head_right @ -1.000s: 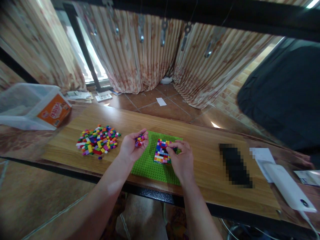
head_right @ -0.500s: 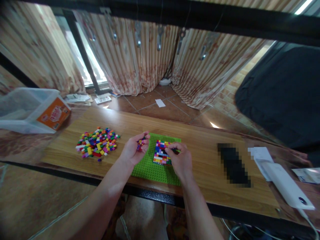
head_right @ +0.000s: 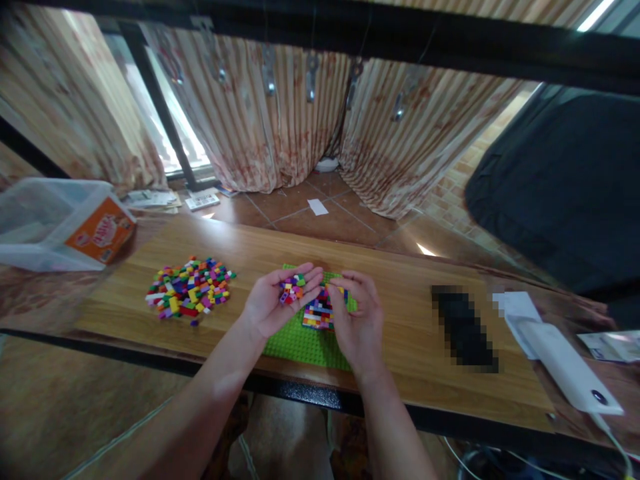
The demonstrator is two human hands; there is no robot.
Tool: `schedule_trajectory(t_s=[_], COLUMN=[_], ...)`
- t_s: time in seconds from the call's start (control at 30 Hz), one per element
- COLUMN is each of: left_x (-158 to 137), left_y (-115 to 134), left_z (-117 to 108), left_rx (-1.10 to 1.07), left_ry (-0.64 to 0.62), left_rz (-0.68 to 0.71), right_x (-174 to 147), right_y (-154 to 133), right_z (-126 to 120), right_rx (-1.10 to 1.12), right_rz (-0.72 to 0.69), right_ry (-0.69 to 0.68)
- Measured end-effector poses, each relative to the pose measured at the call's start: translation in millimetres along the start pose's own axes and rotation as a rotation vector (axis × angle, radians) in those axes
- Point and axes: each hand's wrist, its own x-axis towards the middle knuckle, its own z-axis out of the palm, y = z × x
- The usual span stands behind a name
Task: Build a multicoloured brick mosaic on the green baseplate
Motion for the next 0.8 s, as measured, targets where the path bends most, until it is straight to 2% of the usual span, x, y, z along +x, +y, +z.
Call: schedule_trajectory(t_s=[0.17, 0.5, 0.63, 0.8], left_x=[-0.7, -0.5, 0.7, 0.5], left_y=[-1.3, -5.7, -6.4, -6.6], left_z=[-1.5, 0.9, -0.8, -2.3], left_rx=[0.042, 0.043, 0.051, 0.101], left_ry=[-0.076, -0.116, -0.105, -0.101], left_rz=[-0.023, -0.119, -0.136, -0.114], right_x=[-3.8, -4.7, -4.8, -2.6], right_y=[-11.8, -4.5, -4.3, -5.2], right_z=[8.0, 14.5, 14.6, 12.0], right_rx=[-0.078, -0.257, -0.173, -0.017], right_rz=[-0.105, -0.161, -0.120, 0.028], right_ry=[-0.146, -0.247, -0.231, -0.141])
